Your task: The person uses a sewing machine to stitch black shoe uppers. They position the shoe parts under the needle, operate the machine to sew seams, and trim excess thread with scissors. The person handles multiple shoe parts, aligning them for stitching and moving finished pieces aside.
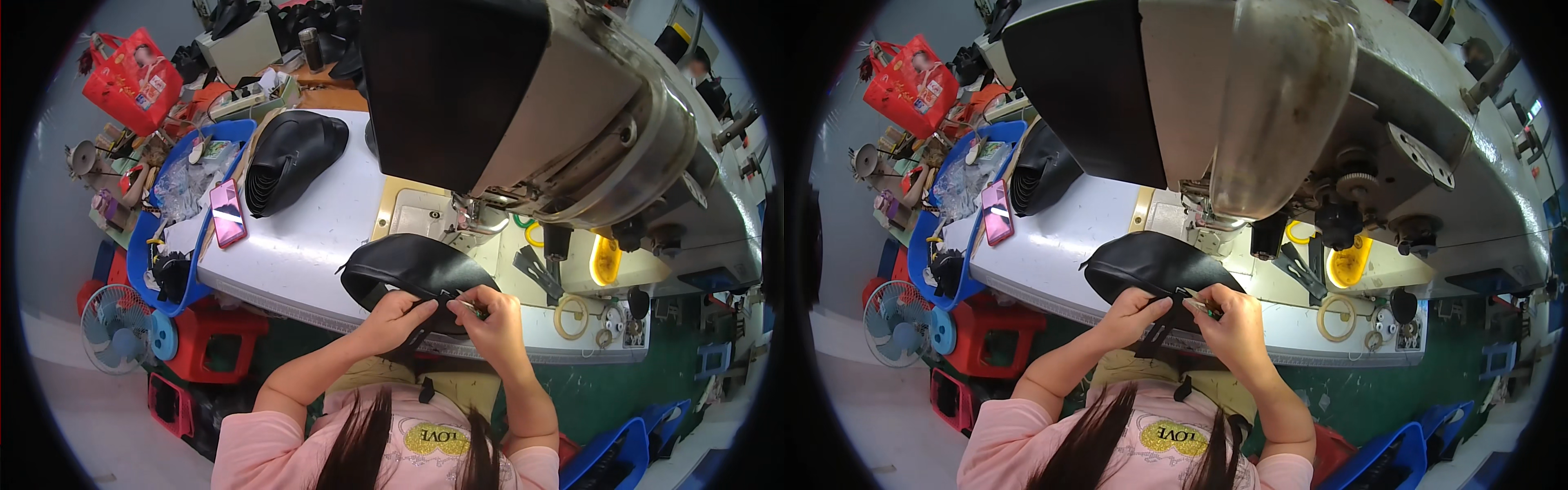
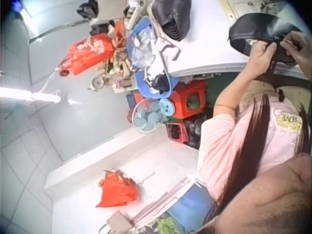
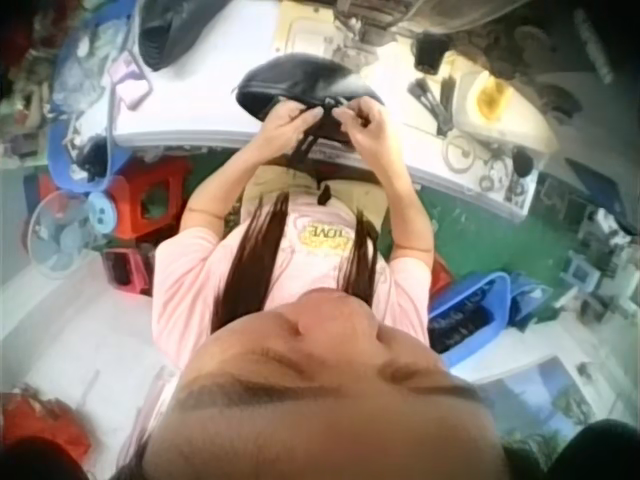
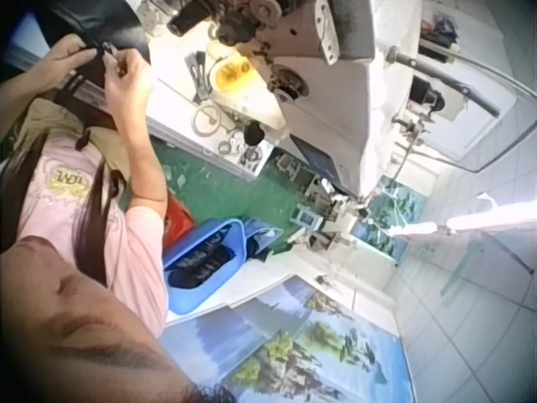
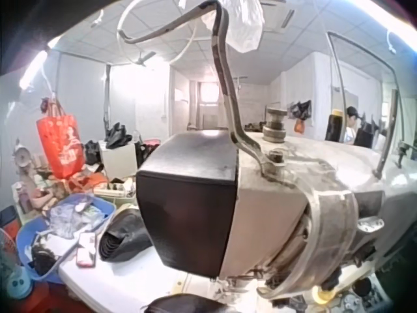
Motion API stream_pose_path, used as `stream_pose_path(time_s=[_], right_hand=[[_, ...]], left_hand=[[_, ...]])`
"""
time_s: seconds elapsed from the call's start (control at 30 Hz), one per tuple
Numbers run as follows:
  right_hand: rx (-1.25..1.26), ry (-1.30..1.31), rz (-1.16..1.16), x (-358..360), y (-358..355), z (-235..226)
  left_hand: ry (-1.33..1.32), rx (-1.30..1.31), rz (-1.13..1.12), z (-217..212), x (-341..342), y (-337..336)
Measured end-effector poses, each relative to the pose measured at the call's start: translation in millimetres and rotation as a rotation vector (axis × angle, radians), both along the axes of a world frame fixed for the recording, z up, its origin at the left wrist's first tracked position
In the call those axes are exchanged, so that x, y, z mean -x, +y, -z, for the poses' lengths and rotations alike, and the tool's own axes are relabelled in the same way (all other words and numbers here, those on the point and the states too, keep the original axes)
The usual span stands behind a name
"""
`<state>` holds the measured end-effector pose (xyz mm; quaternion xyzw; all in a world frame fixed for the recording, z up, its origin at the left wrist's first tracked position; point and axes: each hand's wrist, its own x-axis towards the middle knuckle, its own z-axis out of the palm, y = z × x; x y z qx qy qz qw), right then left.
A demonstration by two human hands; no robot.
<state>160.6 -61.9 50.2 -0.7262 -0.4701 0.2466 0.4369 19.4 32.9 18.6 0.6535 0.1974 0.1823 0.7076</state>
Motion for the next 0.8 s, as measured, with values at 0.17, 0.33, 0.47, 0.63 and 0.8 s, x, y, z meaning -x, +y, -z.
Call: stream_pose_path(time_s=[0.17,0.33,0.47,0.63,0.8], right_hand=[[-0.034,-0.007,0.013,3,-1,-1],[-0.179,-0.209,0.128,-7,-5,-15],[0.080,0.076,-0.228,-38,4,-15],[0.147,0.681,-0.312,-38,19,-9],[0.115,0.534,-0.188,-26,26,-6]], left_hand=[[-0.030,-0.183,-0.046,-3,-3,-2],[0.034,-0.007,-0.014,-4,2,3],[0.024,-0.006,0.034,-10,1,7],[0.070,-0.263,-0.089,-11,0,6],[0.081,-0.484,-0.190,-10,0,12]])
